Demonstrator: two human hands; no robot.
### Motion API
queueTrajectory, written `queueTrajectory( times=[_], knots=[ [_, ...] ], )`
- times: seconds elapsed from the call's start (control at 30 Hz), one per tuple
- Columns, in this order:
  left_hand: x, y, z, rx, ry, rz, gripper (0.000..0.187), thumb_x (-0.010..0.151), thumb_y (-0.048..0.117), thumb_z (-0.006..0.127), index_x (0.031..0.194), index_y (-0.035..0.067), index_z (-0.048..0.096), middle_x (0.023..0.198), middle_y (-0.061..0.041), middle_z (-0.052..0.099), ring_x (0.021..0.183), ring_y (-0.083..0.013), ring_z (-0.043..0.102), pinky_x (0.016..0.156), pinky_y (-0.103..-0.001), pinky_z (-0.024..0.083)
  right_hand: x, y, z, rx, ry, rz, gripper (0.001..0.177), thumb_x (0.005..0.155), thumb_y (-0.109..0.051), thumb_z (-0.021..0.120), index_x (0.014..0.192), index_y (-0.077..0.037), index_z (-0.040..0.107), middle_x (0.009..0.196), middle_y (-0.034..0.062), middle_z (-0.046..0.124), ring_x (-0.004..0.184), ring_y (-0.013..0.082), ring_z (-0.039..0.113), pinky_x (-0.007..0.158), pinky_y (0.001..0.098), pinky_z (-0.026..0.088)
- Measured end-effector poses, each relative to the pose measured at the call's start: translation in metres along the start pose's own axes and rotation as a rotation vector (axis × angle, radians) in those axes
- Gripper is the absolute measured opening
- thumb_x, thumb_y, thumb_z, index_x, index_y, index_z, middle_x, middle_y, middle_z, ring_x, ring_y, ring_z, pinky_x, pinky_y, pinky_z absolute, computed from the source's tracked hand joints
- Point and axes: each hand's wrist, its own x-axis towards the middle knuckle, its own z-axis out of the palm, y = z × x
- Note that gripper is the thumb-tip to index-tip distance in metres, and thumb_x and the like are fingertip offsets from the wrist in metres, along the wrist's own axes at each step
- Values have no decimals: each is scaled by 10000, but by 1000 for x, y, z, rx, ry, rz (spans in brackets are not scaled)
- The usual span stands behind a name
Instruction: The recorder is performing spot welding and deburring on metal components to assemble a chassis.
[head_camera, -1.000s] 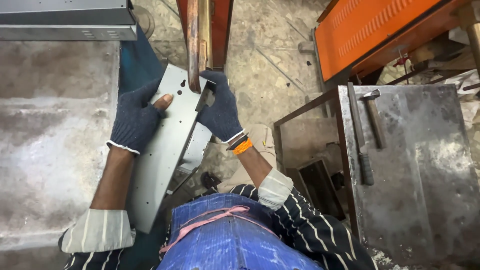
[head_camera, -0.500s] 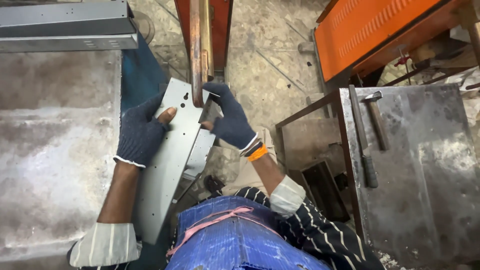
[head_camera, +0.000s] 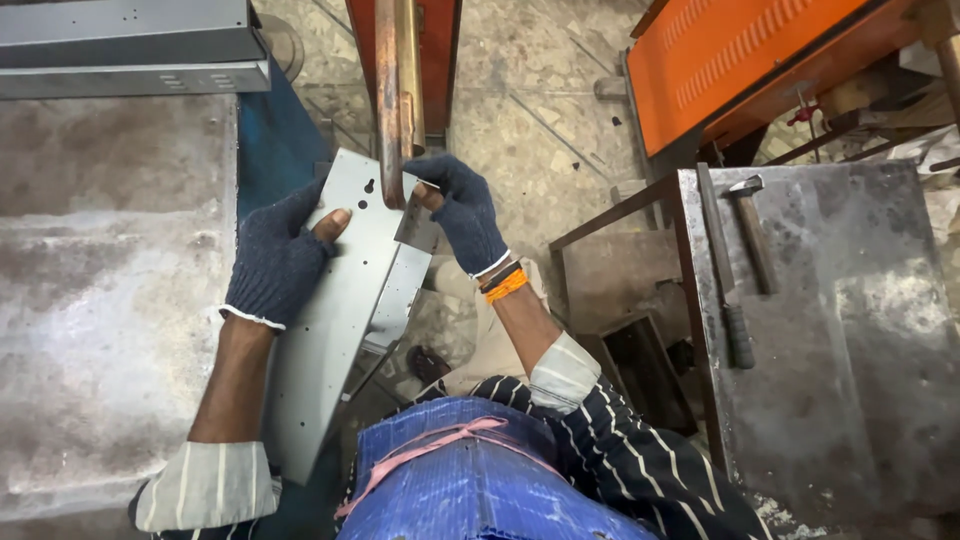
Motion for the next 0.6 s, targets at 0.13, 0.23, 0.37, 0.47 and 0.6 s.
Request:
queueTrajectory(
  times=[0.13, 0.23, 0.37, 0.47, 0.6],
  knots=[
    [1, 0, 0, 6, -7, 11, 495, 937, 259, 717, 1359, 11, 648, 970, -98, 773, 730, -97, 664, 664, -300, 559, 0, -6, 2, 44, -13, -78, 235, 996, -162, 724, 1201, -48, 709, 1068, -32, 670, 969, 60, 595, 825, 228, 484],
    [-1, 2, -2, -21, -20, 54, 493, 946, 239, 715, 1376, 8, 649, 997, -104, 779, 758, -96, 651, 685, -302, 559, 0, -2, 2, 16, -12, -121, 237, 982, -140, 723, 1193, -34, 704, 1124, -10, 687, 1050, 85, 635, 904, 253, 516],
    [-4, 6, -1, 1, -6, 12, 506, 933, 229, 733, 1384, 23, 633, 982, -109, 774, 727, -100, 661, 666, -302, 561, -6, -5, 3, 13, -13, -105, 227, 1002, -113, 723, 1205, -12, 708, 1107, 27, 709, 1044, 114, 644, 961, 281, 530],
    [-1, 8, -2, -25, -17, 7, 496, 932, 224, 730, 1382, 37, 640, 972, -100, 775, 703, -93, 663, 647, -295, 563, -5, -11, 7, 55, -8, -130, 209, 1006, -111, 703, 1190, -12, 698, 1128, 21, 700, 1086, 109, 646, 988, 282, 524],
    [1, 5, -1, -26, -14, 43, 459, 947, 203, 736, 1361, 20, 660, 986, -95, 777, 712, -88, 648, 645, -287, 553, -4, -13, 7, 14, 20, -133, 196, 1012, -93, 664, 1185, -8, 701, 1116, 24, 704, 1060, 109, 636, 991, 287, 517]
  ],
)
